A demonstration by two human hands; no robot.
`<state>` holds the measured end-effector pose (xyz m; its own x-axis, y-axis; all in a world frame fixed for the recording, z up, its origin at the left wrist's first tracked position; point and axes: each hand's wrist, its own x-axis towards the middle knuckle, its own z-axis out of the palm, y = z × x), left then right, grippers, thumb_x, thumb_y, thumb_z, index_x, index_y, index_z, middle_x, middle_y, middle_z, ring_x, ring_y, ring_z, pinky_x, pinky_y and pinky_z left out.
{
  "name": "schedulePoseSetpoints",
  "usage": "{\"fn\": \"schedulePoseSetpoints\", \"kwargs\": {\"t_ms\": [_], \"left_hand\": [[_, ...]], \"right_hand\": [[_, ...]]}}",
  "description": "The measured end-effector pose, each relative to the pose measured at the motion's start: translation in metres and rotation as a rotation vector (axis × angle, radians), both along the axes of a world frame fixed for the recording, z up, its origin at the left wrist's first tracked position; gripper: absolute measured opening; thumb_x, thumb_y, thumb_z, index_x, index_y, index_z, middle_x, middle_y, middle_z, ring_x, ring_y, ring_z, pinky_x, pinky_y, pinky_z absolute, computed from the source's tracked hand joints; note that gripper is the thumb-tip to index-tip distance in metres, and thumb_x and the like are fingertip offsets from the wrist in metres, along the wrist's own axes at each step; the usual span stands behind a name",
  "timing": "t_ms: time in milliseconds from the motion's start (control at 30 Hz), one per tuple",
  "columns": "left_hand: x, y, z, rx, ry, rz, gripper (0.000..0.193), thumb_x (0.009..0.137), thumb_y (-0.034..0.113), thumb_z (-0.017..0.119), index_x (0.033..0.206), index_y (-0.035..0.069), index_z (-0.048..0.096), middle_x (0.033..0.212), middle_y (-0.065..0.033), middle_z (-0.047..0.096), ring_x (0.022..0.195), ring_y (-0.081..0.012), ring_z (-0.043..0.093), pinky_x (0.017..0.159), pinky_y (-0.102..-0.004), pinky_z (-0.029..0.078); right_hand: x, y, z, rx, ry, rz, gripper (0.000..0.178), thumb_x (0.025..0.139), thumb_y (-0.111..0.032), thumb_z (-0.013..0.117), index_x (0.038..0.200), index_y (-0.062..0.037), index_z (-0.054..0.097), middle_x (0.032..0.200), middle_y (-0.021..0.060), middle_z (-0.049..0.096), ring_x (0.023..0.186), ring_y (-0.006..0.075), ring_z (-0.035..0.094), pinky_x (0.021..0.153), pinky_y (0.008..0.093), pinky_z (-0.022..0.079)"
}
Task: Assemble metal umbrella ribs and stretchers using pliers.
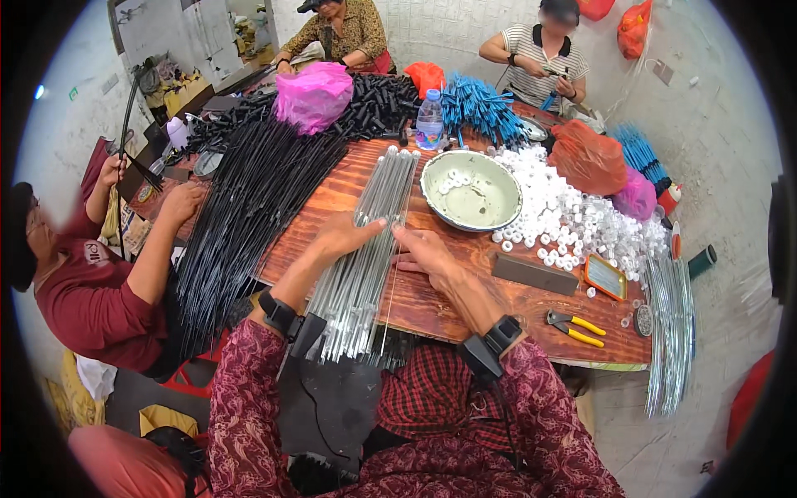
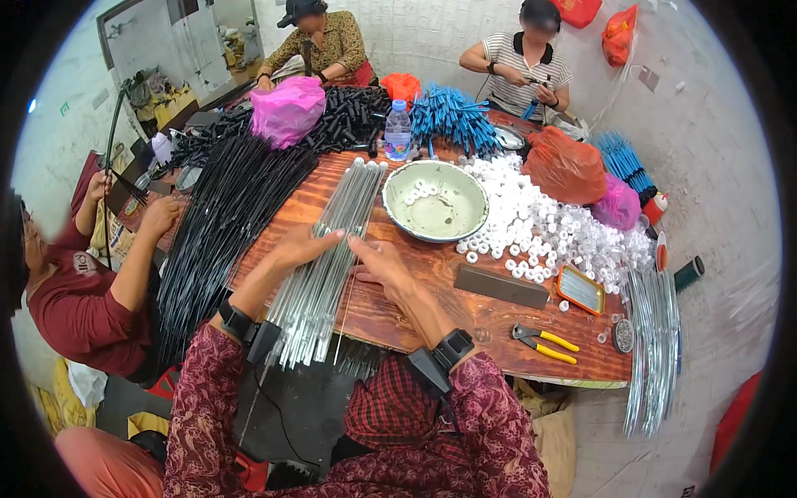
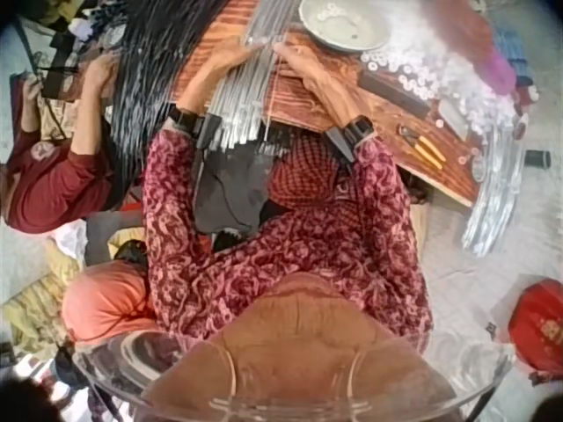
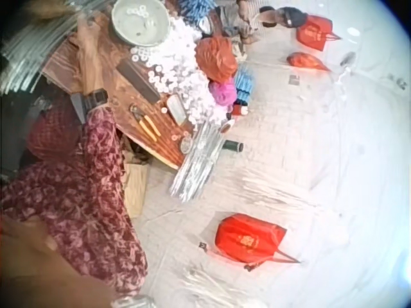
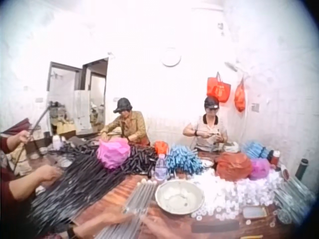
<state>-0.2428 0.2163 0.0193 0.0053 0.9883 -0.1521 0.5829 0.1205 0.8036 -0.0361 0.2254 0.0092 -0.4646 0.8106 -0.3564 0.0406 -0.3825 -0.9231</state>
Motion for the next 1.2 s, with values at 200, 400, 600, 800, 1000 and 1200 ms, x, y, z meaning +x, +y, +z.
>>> {"fn": "schedulePoseSetpoints", "kwargs": {"t_ms": [200, 400, 600, 800, 1000, 1200], "left_hand": [[-0.001, -0.016, -0.019, -0.032, -0.069, -0.028, 0.044, 0.094, 0.038, 0.065, 0.111, -0.002, 0.068, 0.092, -0.0095, 0.071, 0.074, -0.0158, 0.068, 0.064, -0.0312, 0.054], [0.038, -0.099, 0.002, -0.167, -0.597, 0.059, 0.036, 0.094, 0.029, 0.068, 0.111, -0.002, 0.066, 0.095, -0.0081, 0.07, 0.077, -0.0136, 0.067, 0.066, -0.0295, 0.054], [0.081, -0.183, -0.014, -0.08, -0.866, 0.306, 0.034, 0.088, 0.016, 0.073, 0.115, -0.002, 0.063, 0.1, -0.0058, 0.069, 0.087, -0.0127, 0.066, 0.078, -0.0288, 0.053], [0.097, -0.227, -0.058, -0.153, -1.026, 0.348, 0.036, 0.087, 0.016, 0.073, 0.117, 0.0, 0.062, 0.103, -0.007, 0.069, 0.089, -0.0153, 0.067, 0.08, -0.0309, 0.054], [0.097, -0.23, -0.064, -0.176, -1.029, 0.303, 0.046, 0.084, 0.023, 0.077, 0.12, 0.0, 0.06, 0.107, -0.0083, 0.067, 0.097, -0.0172, 0.065, 0.083, -0.0321, 0.054], [0.095, -0.235, -0.074, -0.159, -1.205, 0.429, 0.047, 0.092, 0.029, 0.07, 0.125, -0.002, 0.054, 0.111, -0.0114, 0.065, 0.097, -0.0194, 0.066, 0.083, -0.0343, 0.056]], "right_hand": [[0.0, -0.011, 0.002, 0.059, -0.241, 0.133, 0.051, 0.096, -0.044, 0.061, 0.112, 0.0047, 0.06, 0.093, 0.0091, 0.064, 0.076, 0.0162, 0.065, 0.069, 0.031, 0.055], [0.016, -0.054, -0.031, 0.358, -0.316, 0.143, 0.042, 0.091, -0.036, 0.06, 0.097, 0.0053, 0.068, 0.079, 0.016, 0.069, 0.067, 0.0237, 0.067, 0.063, 0.0385, 0.052], [0.037, -0.142, -0.013, 0.549, -0.456, 0.081, 0.039, 0.091, -0.035, 0.052, 0.098, 0.0009, 0.066, 0.084, 0.0239, 0.067, 0.081, 0.0399, 0.066, 0.072, 0.0476, 0.048], [0.056, -0.2, -0.057, 0.459, -0.294, 0.007, 0.041, 0.097, -0.038, 0.051, 0.114, -0.0018, 0.058, 0.105, 0.0209, 0.062, 0.1, 0.0361, 0.06, 0.087, 0.0439, 0.047], [0.055, -0.21, -0.082, 0.156, 0.059, -0.049, 0.063, 0.099, -0.053, 0.051, 0.123, 0.0051, 0.046, 0.109, 0.0131, 0.057, 0.106, 0.0219, 0.055, 0.09, 0.0371, 0.046], [0.052, -0.207, -0.07, 0.08, 0.159, 0.037, 0.059, 0.093, -0.037, 0.068, 0.126, 0.0061, 0.045, 0.115, 0.0152, 0.058, 0.109, 0.0204, 0.057, 0.092, 0.0339, 0.049]]}}
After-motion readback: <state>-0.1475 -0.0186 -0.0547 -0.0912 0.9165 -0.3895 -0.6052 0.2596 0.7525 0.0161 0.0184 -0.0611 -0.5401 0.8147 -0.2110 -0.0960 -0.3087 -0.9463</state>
